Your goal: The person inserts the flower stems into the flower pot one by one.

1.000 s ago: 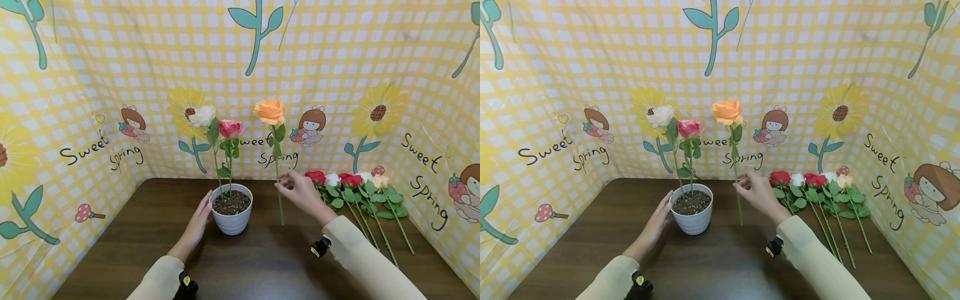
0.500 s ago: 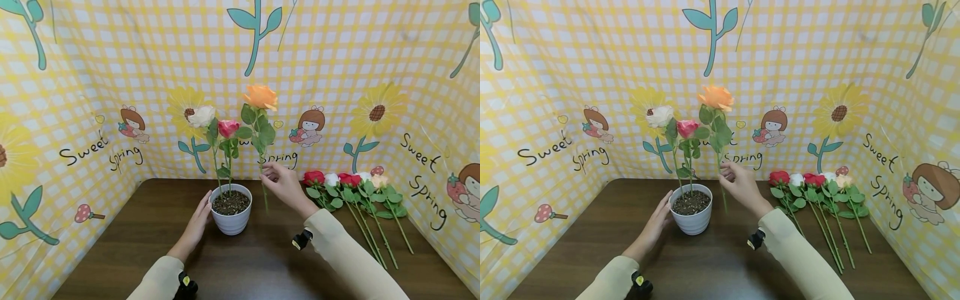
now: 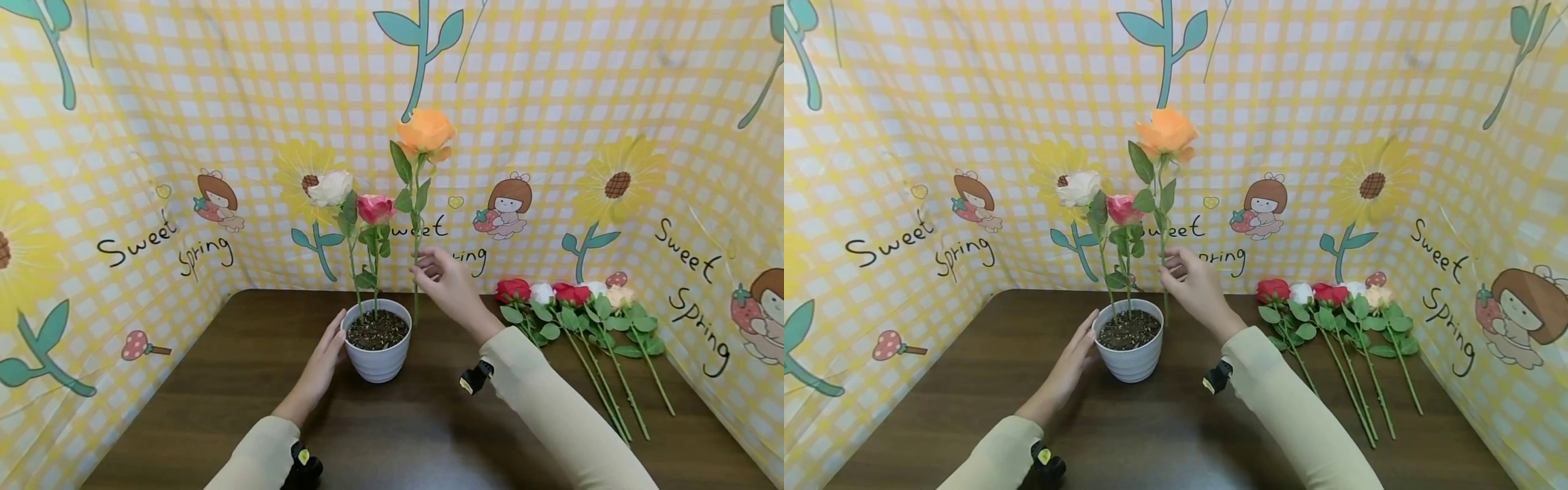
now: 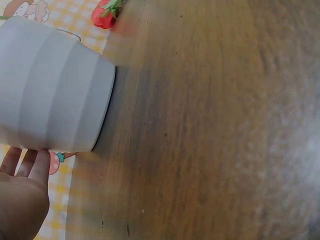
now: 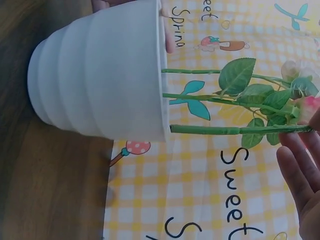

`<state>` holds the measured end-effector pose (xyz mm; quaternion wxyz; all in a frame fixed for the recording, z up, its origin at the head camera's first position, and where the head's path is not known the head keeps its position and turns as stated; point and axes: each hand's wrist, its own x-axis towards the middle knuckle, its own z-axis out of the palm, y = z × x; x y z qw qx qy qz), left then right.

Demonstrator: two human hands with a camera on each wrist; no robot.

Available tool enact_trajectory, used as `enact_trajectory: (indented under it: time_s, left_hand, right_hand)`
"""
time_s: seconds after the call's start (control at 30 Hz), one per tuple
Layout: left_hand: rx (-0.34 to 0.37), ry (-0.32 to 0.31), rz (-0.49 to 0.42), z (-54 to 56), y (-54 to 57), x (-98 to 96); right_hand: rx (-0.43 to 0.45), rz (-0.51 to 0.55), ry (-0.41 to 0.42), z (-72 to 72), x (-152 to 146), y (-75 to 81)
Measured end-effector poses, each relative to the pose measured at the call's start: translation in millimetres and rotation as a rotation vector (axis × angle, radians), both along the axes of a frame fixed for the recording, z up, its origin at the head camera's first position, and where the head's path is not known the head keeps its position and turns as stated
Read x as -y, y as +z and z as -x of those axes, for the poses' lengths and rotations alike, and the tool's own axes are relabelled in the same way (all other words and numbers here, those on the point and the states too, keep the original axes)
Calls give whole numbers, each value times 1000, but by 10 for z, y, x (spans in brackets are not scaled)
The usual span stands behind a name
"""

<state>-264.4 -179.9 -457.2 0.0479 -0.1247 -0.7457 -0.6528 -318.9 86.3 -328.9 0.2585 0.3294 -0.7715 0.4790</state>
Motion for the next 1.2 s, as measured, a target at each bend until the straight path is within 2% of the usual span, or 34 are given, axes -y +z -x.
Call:
enact_trajectory:
  time_s: [0.17,0.37,0.63,0.87,1.2]
  left_hand:
    - [20,4,-5,4,9,-1]
    - [18,-9,-16,-8,31,-2]
    - [9,-28,-17,-13,43,-2]
    - [11,-21,-14,-11,20,3]
    - [13,-21,-20,-3,29,-1]
  right_hand:
    - [26,-9,-3,26,57,55]
    - [110,-27,28,70,136,37]
    - [52,-54,23,128,254,-50]
    - [87,-61,63,168,340,-157]
    - [133,-55,71,239,369,-242]
